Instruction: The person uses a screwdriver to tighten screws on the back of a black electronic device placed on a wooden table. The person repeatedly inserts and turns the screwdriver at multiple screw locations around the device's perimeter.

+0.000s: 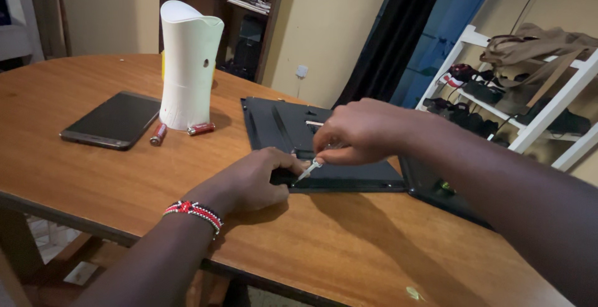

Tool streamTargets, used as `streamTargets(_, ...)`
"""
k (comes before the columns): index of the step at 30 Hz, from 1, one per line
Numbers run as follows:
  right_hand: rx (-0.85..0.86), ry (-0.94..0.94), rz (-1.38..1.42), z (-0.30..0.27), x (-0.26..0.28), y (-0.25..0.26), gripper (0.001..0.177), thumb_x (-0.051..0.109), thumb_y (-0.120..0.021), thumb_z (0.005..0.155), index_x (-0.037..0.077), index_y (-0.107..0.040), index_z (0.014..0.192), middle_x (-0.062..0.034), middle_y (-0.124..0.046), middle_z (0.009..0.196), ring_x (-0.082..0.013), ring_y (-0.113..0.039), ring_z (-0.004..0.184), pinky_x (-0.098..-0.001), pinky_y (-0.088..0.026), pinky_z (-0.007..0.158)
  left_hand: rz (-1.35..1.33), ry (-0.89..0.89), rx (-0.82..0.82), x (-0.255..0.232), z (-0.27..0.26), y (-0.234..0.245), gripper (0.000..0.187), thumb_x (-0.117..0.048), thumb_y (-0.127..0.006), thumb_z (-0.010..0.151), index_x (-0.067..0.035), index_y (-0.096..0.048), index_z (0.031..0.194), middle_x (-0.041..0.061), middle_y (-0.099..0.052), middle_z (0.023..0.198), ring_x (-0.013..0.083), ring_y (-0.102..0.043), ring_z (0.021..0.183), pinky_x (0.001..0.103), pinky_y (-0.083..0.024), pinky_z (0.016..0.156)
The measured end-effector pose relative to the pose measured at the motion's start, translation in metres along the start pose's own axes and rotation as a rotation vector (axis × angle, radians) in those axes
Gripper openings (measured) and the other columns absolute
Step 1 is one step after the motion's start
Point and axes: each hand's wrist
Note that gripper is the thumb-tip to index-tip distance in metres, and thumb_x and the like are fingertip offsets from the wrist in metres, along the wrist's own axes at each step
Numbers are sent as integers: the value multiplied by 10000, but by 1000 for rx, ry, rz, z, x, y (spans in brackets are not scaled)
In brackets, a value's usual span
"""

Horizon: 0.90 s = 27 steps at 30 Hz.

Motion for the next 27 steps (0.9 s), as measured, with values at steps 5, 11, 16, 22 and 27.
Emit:
streamTargets(5,18,43,3,2,0,-1,335,416,-666,877,192,-772,1103,-82,-771,883,-302,-734,810,-446,-565,712,-36,115,78,0,1,1,436,-66,-636,716,-128,-779,1123,156,-779,970,248,-733,886,344,-568,816)
streamTargets(11,29,130,-80,10,2,-2,265,359,-735,840,155,-754,1008,-112,-757,827,-340,-709,798,-486,-535,698,-17,82,-22,0,0,-2,419,-59,-638,718,-98,-750,1120,132,-754,988,217,-728,924,322,-563,833)
streamTargets(16,-3,240,-97,19,0,-6,233,343,-725,846,152,-761,975,-114,-752,863,-373,-685,828,-513,-513,682,-81,211,-21,-9,-5,-4,396,-72,-615,753,-119,-760,1118,136,-785,942,223,-755,884,343,-586,812)
streamTargets(22,146,85,-30,30,4,-5,293,388,-648,930,125,-776,944,-114,-766,862,-342,-717,830,-492,-536,727,-91,263,22,-11,-3,-1,376,-32,-599,790,-86,-758,1126,121,-787,945,216,-753,848,348,-590,771)
streamTargets(27,143,140,-88,34,13,3,375,481,-752,872,112,-784,926,-122,-758,822,-316,-716,860,-478,-526,744,-32,324,71,-13,-2,1,407,-69,-607,815,-88,-716,1207,166,-795,934,256,-759,851,373,-584,778)
Point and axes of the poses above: each hand's wrist, its own z-axis towards the middle knuckle, its own y-axis out of the back of the hand, x = y × z
